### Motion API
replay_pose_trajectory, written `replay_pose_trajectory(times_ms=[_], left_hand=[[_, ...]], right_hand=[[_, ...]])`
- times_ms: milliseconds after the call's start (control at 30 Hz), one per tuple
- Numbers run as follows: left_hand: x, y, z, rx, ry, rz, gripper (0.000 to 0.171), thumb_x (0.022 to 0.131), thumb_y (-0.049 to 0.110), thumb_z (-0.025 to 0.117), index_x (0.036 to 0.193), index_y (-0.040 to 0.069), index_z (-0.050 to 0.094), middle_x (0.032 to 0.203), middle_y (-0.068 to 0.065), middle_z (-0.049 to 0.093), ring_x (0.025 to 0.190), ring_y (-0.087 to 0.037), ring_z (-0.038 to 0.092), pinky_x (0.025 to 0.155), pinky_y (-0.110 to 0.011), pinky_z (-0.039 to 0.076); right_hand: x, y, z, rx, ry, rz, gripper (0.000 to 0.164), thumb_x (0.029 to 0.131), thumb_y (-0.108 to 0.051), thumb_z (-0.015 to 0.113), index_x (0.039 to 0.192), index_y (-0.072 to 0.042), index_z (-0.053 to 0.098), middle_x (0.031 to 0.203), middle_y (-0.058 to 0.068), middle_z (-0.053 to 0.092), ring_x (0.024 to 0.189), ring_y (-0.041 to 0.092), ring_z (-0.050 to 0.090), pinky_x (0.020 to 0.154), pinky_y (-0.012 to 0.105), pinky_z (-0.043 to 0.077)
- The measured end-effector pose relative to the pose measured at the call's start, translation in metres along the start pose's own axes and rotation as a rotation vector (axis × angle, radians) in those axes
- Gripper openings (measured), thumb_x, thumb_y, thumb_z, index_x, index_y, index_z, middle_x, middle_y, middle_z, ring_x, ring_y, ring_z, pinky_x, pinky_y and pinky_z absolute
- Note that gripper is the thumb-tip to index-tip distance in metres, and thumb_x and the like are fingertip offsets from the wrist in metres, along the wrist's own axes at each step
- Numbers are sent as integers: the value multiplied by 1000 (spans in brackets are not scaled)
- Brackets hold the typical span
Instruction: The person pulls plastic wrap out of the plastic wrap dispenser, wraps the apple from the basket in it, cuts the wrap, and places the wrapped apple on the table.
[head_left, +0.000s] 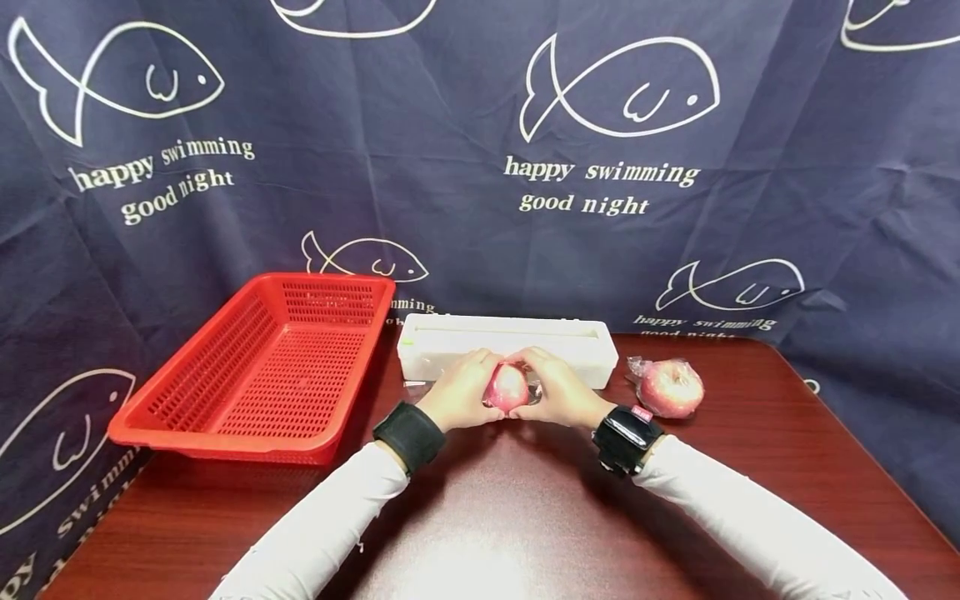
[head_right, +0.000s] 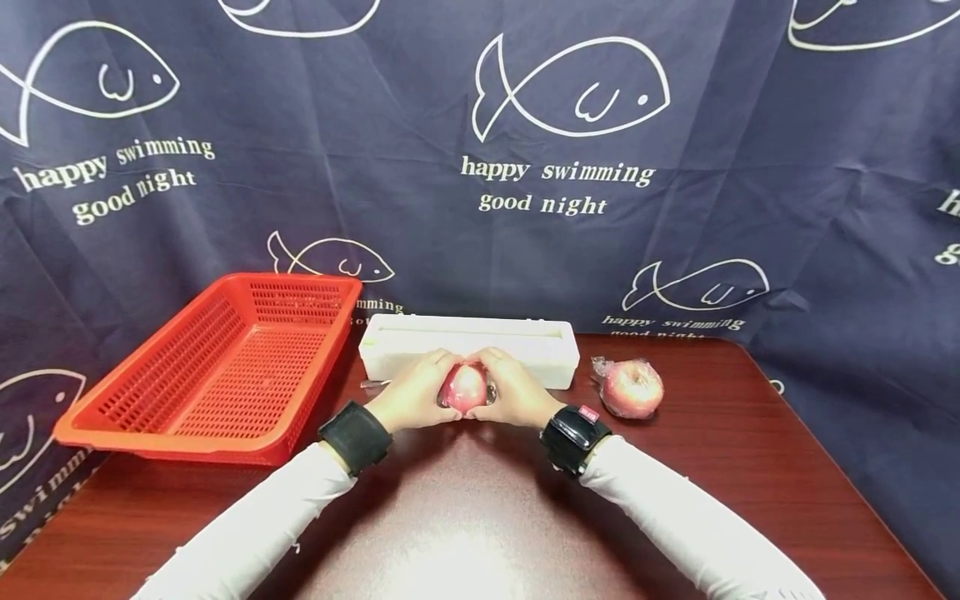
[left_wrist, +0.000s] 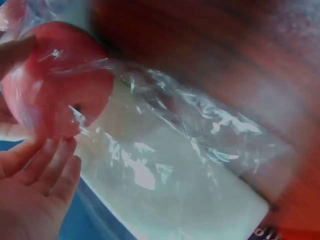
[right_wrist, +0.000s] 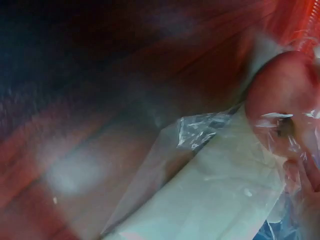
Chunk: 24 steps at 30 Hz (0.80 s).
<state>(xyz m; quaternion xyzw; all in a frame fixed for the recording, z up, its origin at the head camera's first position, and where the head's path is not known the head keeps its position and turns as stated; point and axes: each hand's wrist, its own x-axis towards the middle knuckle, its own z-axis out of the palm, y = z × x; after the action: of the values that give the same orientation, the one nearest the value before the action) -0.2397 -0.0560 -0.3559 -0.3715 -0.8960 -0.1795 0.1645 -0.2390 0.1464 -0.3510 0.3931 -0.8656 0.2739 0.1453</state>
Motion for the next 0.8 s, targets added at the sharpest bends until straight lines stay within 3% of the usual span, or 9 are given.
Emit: replay_pose_trajectory(times_ms=[300,567,633,700,800], left_hand=[[-6,-1,8,-73,-2,-45,68,67,31,84,122,4,55,115,-8,58,107,-23,58,98,-36,49],[-8,2,8,-85,66,-79,58,74,38,79,120,8,58,111,-7,61,103,-22,59,92,-36,50],[-8,2,5,-79,94,-122,52,77,36,76,117,6,61,110,-8,63,102,-23,61,92,-37,50],[-9,1,2,-73,163,-199,45,80,34,73,114,5,63,108,-10,65,102,-26,62,90,-40,50],[-10,-4,-2,-87,315,-380,36,80,26,69,109,5,64,108,-12,64,104,-31,61,90,-44,48]], right_hand=[[-4,0,0,39,16,1,59,63,-14,88,112,1,59,111,12,63,106,24,60,93,42,50],[-5,-4,1,7,25,4,61,63,-13,88,115,2,60,114,14,63,107,25,60,91,42,52],[-4,-5,1,-5,20,0,62,63,-13,87,117,3,60,117,14,62,109,26,60,93,42,52],[-4,-6,1,-10,17,-3,62,63,-12,87,118,3,60,118,14,62,111,26,59,94,42,51],[-4,-7,1,-11,16,-3,63,63,-12,87,118,3,60,119,14,62,112,27,59,95,43,51]])
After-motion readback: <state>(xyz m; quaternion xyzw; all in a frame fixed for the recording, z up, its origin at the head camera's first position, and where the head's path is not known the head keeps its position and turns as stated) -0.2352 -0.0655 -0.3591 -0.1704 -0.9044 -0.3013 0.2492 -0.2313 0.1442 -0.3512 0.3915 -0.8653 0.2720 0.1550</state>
